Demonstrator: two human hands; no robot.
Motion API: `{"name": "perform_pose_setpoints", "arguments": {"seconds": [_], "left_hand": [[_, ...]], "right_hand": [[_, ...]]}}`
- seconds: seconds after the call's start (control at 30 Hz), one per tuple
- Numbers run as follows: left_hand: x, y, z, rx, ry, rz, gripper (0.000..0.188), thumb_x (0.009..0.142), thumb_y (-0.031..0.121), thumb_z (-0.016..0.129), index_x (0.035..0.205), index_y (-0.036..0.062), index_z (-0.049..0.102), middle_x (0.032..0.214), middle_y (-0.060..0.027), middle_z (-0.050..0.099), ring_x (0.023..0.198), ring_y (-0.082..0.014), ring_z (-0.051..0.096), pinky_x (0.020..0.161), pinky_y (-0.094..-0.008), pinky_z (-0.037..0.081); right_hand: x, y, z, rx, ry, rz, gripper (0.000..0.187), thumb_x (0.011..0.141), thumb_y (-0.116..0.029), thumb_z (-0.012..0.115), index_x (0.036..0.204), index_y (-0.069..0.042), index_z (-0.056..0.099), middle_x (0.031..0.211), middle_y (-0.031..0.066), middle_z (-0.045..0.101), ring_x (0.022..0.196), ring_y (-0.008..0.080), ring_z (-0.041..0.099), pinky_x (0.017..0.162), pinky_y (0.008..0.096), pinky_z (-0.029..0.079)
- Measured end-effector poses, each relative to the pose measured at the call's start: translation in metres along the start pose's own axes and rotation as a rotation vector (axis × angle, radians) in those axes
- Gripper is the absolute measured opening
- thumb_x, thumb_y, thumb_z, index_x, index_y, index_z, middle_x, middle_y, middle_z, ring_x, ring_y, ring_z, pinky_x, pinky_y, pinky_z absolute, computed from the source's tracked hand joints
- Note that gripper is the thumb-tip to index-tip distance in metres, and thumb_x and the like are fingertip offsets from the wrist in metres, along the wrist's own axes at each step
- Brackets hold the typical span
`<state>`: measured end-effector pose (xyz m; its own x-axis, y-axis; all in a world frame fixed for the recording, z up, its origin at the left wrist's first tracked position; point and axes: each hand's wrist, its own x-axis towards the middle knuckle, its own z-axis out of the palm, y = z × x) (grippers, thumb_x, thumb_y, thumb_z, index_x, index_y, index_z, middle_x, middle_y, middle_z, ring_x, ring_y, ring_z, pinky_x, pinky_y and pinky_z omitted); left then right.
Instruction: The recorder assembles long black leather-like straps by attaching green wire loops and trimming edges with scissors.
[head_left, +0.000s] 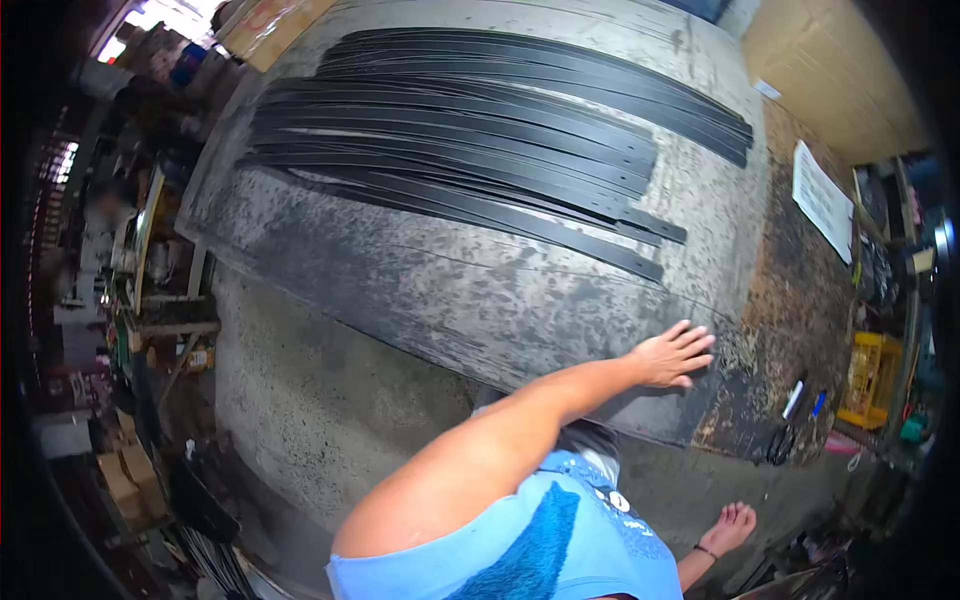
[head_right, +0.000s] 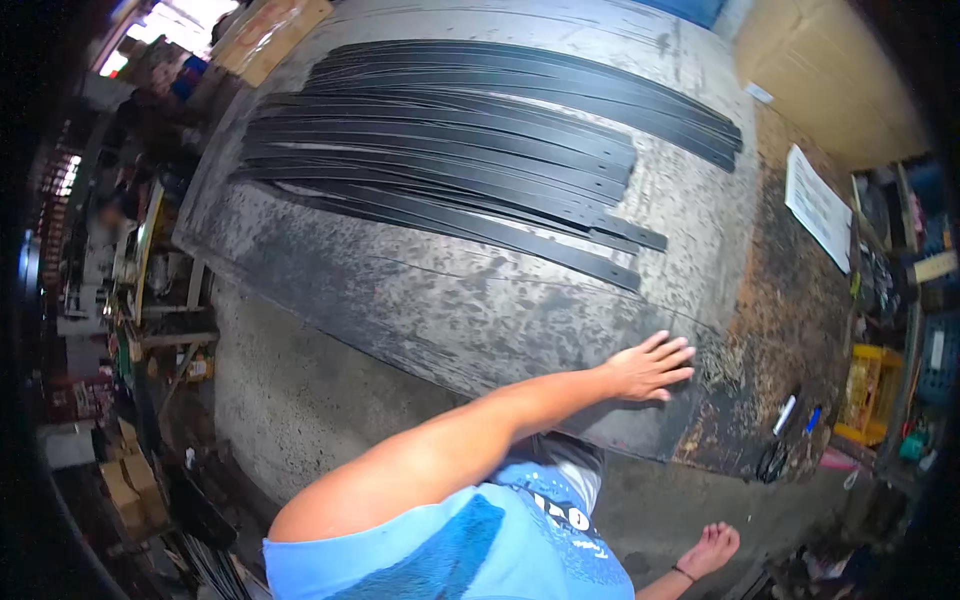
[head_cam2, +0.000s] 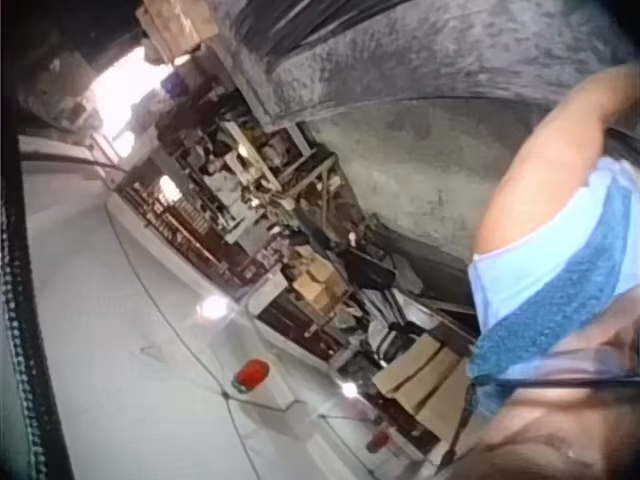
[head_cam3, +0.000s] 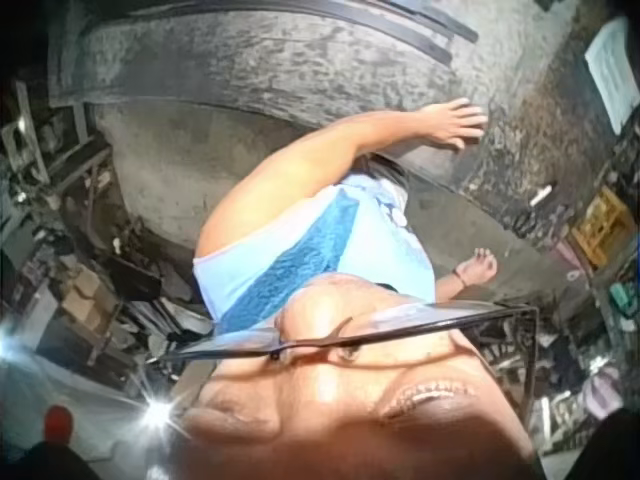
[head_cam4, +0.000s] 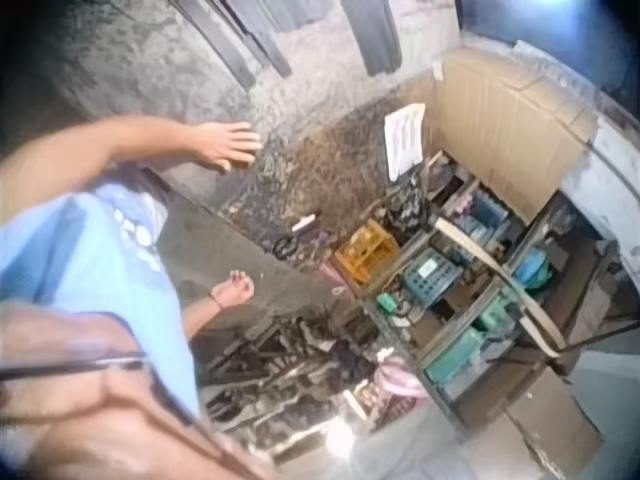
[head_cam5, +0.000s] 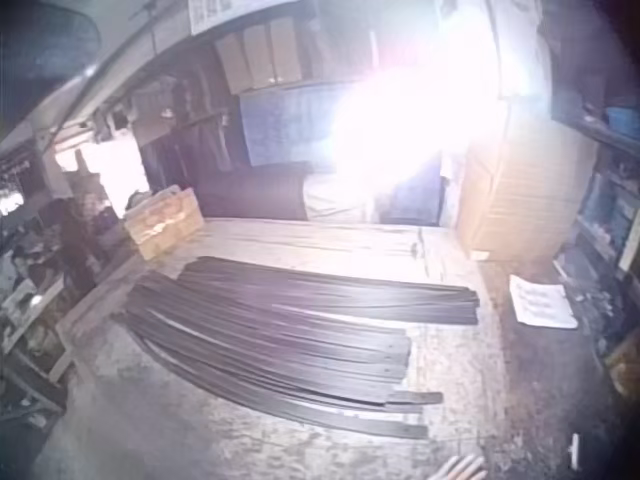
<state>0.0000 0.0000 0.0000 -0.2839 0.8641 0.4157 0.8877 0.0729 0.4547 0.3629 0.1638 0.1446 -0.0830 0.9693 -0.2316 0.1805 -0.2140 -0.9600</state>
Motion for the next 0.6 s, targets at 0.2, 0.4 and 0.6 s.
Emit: {"name": "perform_pose_setpoints", "arguments": {"seconds": [0.2, 0.4, 0.6], "left_hand": [[-0.023, -0.078, -0.085, -0.03, 0.27, -0.271, 0.024, 0.072, 0.024, 0.073, 0.07, 0.0087, 0.055, 0.08, -0.0111, 0.054, 0.08, -0.0331, 0.056, 0.071, -0.0464, 0.045], [-0.135, -0.154, -0.162, 0.515, 0.229, -0.613, 0.031, 0.085, 0.037, 0.065, 0.092, 0.0082, 0.056, 0.093, -0.0123, 0.051, 0.094, -0.0313, 0.049, 0.084, -0.0433, 0.04], [-0.136, -0.163, -0.17, 0.62, 0.26, -0.548, 0.034, 0.084, 0.038, 0.065, 0.1, 0.0101, 0.058, 0.102, -0.0103, 0.054, 0.104, -0.0289, 0.05, 0.09, -0.0438, 0.037]], "right_hand": [[0.07, 0.077, -0.069, 0.011, 0.169, 0.048, 0.017, 0.096, -0.016, 0.058, 0.109, -0.006, 0.053, 0.086, 0.0042, 0.06, 0.072, 0.0141, 0.055, 0.063, 0.0271, 0.047], [0.087, 0.083, -0.028, -0.036, 0.275, -0.05, 0.017, 0.09, -0.008, 0.056, 0.106, -0.003, 0.052, 0.08, 0.0088, 0.058, 0.066, 0.0188, 0.055, 0.058, 0.0307, 0.048], [0.057, 0.121, -0.039, 0.182, 0.215, -0.12, 0.014, 0.093, -0.012, 0.056, 0.105, -0.007, 0.051, 0.082, 0.003, 0.052, 0.067, 0.0125, 0.048, 0.059, 0.0273, 0.043]]}}
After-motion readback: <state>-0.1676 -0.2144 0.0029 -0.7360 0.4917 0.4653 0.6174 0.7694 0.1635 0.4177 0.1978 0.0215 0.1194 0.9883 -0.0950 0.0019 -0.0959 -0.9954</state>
